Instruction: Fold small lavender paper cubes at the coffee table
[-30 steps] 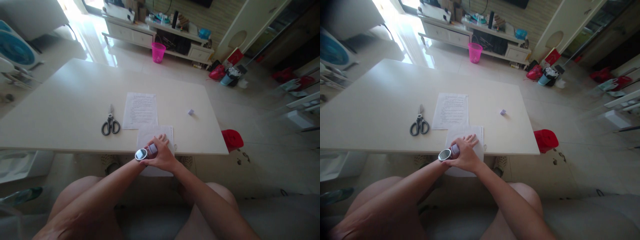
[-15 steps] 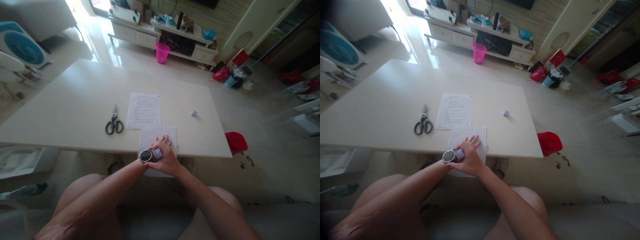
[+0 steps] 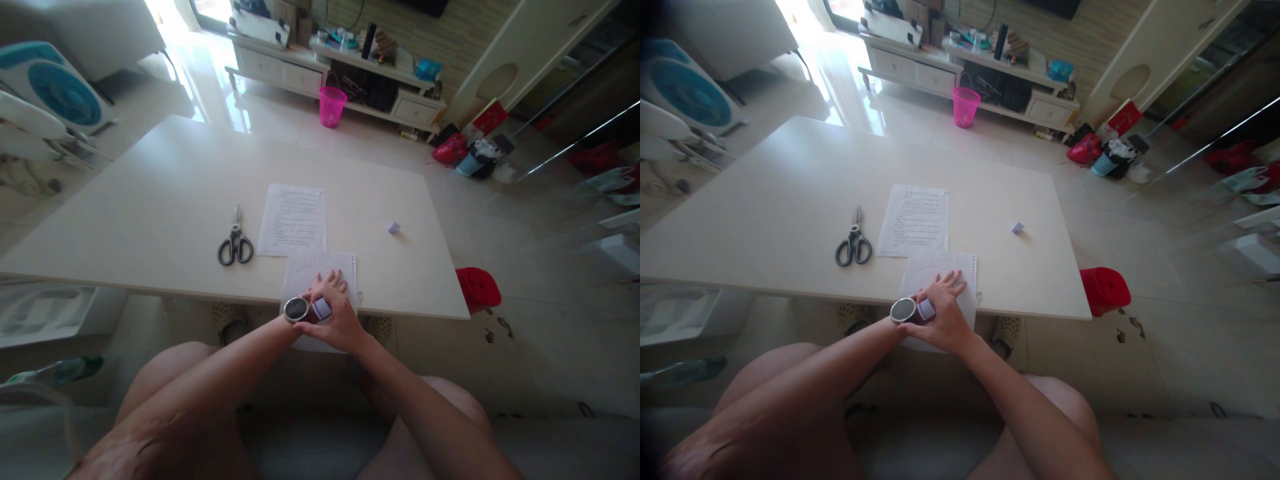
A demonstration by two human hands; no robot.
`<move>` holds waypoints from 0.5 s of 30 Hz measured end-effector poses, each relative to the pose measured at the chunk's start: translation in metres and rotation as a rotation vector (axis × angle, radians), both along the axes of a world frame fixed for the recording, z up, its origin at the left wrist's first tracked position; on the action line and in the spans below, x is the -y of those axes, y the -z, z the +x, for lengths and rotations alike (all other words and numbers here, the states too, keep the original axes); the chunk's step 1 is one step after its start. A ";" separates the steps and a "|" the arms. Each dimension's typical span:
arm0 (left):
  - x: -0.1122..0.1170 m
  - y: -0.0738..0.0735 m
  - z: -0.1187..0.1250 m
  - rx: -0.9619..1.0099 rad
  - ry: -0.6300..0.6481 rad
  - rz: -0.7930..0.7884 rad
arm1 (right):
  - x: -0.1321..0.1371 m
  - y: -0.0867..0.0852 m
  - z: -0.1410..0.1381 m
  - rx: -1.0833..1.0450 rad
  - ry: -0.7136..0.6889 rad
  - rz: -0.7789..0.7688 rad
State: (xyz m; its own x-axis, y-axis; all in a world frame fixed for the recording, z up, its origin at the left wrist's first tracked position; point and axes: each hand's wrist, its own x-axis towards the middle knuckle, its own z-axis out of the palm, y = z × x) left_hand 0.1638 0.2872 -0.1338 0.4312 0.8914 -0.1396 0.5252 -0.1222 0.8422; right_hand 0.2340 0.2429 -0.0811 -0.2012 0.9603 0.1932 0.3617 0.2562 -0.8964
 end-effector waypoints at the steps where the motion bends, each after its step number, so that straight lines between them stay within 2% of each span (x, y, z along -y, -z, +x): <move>1: 0.003 -0.001 -0.001 -0.013 -0.023 0.026 | 0.000 0.000 0.000 -0.003 -0.002 0.003; 4: 0.009 -0.003 0.001 -0.020 -0.048 0.065 | 0.000 0.001 0.000 -0.009 0.004 -0.002; 8: -0.001 0.000 0.006 -0.035 -0.056 0.172 | 0.001 0.001 -0.001 -0.021 0.002 -0.009; 15: -0.003 0.028 -0.010 -0.082 0.143 0.355 | -0.001 0.000 0.004 -0.047 0.023 0.027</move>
